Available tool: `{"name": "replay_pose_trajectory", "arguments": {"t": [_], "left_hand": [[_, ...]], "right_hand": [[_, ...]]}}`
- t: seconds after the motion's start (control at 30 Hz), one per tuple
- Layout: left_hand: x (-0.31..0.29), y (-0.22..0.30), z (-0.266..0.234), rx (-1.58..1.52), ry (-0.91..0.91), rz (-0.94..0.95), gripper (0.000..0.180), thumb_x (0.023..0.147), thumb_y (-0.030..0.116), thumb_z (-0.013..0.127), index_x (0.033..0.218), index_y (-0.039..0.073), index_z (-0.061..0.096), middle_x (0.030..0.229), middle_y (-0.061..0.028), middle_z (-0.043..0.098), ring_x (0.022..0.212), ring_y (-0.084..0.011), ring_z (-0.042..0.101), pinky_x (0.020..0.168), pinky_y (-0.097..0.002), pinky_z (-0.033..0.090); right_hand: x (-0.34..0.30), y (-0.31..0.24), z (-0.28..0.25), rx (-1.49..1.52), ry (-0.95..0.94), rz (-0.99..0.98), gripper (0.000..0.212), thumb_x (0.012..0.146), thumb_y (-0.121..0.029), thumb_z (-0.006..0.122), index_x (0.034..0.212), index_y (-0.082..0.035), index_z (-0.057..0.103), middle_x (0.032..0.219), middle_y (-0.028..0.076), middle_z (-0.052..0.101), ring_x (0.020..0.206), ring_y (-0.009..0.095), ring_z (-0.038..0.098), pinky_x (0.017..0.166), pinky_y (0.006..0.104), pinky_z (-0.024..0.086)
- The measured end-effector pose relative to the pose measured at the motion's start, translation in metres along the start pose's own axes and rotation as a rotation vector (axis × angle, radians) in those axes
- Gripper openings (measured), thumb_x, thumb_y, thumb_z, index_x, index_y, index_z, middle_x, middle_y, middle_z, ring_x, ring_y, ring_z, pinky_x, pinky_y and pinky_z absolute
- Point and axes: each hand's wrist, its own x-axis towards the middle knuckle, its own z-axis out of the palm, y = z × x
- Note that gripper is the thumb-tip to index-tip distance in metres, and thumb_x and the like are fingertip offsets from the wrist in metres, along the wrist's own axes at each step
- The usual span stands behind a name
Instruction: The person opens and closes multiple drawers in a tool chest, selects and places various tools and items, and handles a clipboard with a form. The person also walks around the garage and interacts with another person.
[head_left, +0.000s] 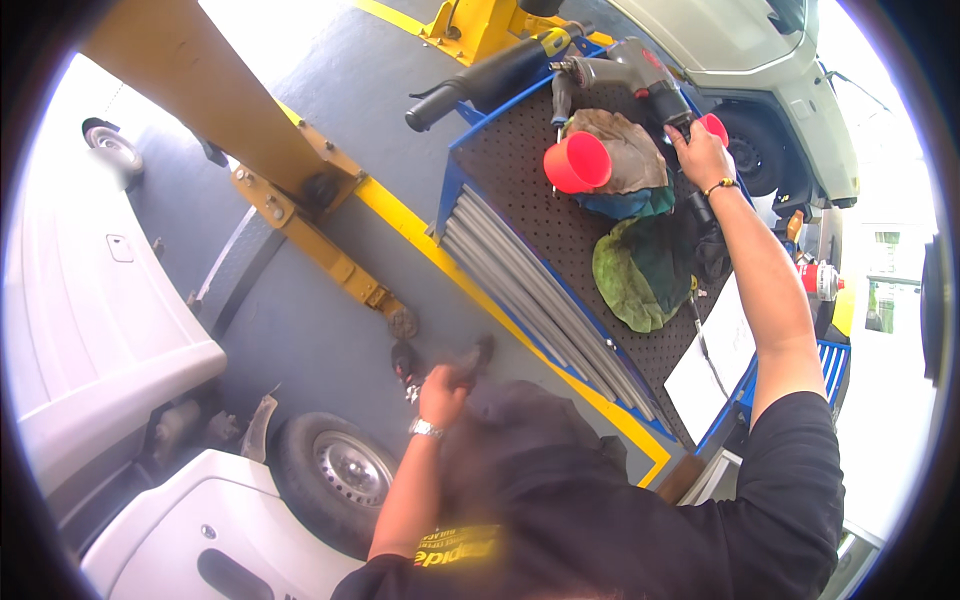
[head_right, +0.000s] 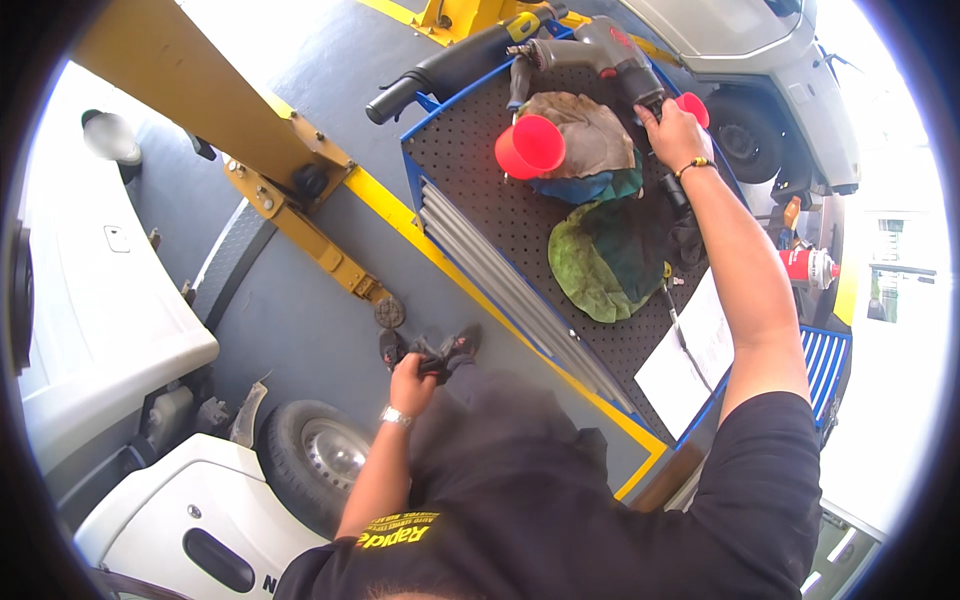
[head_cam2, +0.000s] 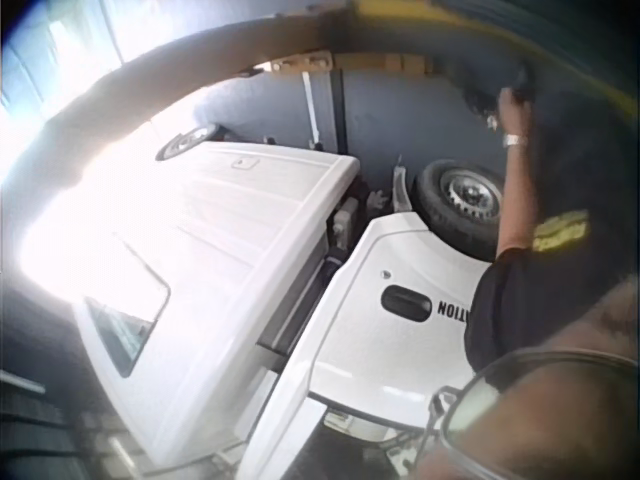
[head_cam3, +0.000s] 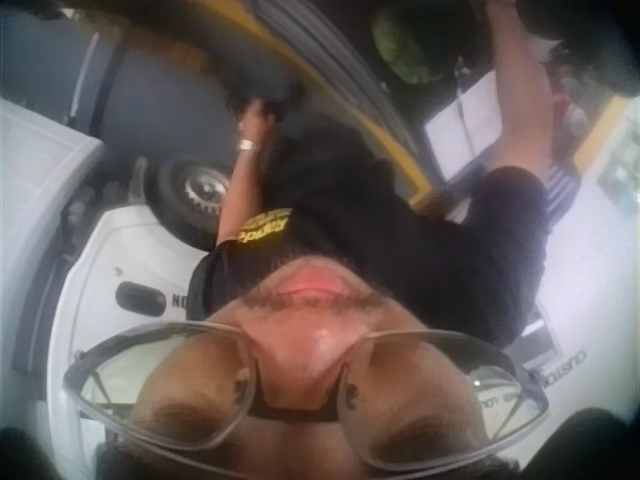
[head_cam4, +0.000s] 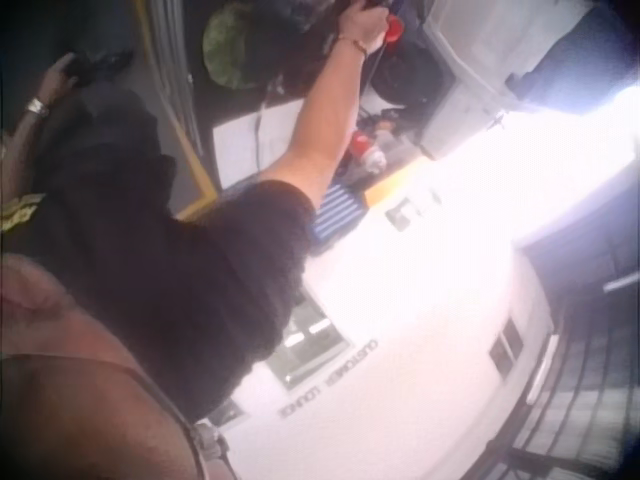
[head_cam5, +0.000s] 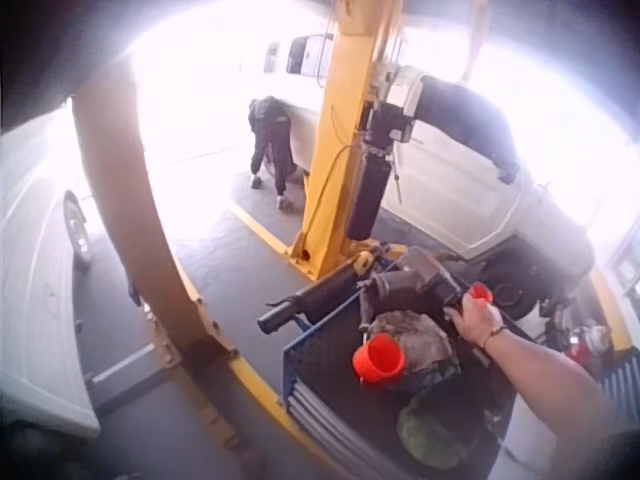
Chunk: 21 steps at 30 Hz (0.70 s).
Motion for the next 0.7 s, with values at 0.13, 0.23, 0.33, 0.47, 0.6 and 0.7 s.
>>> {"name": "replay_pose_trajectory", "arguments": {"t": [0.13,0.23,0.33,0.47,0.6,0.7], "left_hand": [[0.016,0.024,0.011,0.019,-0.055,0.133,0.023,0.073,0.006,0.066,0.095,0.002,0.061,0.091,-0.0167,0.064,0.085,-0.0371,0.063,0.075,-0.0425,0.051],[0.021,0.029,0.014,0.034,-0.114,0.048,0.022,0.076,0.008,0.066,0.097,0.006,0.066,0.093,-0.0151,0.065,0.091,-0.0356,0.062,0.079,-0.0430,0.049],[0.019,0.025,0.013,0.088,-0.149,0.063,0.023,0.075,0.009,0.066,0.097,0.003,0.063,0.094,-0.0167,0.065,0.091,-0.0370,0.062,0.081,-0.0436,0.050],[0.008,0.009,0.009,0.224,-0.206,0.004,0.024,0.077,0.012,0.067,0.100,0.006,0.066,0.100,-0.0157,0.065,0.095,-0.0362,0.061,0.083,-0.0445,0.049],[-0.003,-0.009,0.001,0.196,-0.245,0.002,0.026,0.076,0.012,0.068,0.100,0.005,0.064,0.100,-0.0166,0.064,0.095,-0.0376,0.061,0.083,-0.0454,0.049],[-0.010,-0.017,-0.006,0.219,-0.278,-0.015,0.024,0.076,0.012,0.068,0.098,0.004,0.063,0.100,-0.0177,0.064,0.095,-0.0386,0.061,0.083,-0.0459,0.049]], "right_hand": [[-0.001,0.000,-0.008,0.003,-0.030,0.006,0.060,0.089,-0.062,0.052,0.099,-0.005,0.066,0.086,0.024,0.068,0.085,0.042,0.066,0.073,0.0516,0.051],[-0.001,0.003,-0.011,-0.013,-0.091,0.068,0.062,0.088,-0.062,0.052,0.099,-0.003,0.066,0.090,0.024,0.069,0.087,0.040,0.067,0.076,0.0502,0.052],[-0.003,0.007,-0.010,-0.015,-0.088,0.028,0.052,0.091,-0.052,0.055,0.098,-0.002,0.066,0.094,0.023,0.068,0.092,0.040,0.066,0.078,0.0500,0.051],[-0.007,0.014,-0.003,0.044,-0.006,-0.047,0.039,0.095,-0.038,0.054,0.099,0.000,0.063,0.097,0.023,0.068,0.093,0.041,0.065,0.079,0.0511,0.050],[-0.006,0.018,0.002,0.072,-0.022,-0.015,0.044,0.094,-0.045,0.053,0.102,-0.002,0.060,0.093,0.023,0.068,0.090,0.041,0.065,0.078,0.0510,0.051],[-0.005,0.020,-0.002,0.060,0.029,-0.044,0.052,0.091,-0.056,0.052,0.100,-0.006,0.063,0.086,0.022,0.068,0.086,0.041,0.066,0.076,0.0519,0.050]]}}
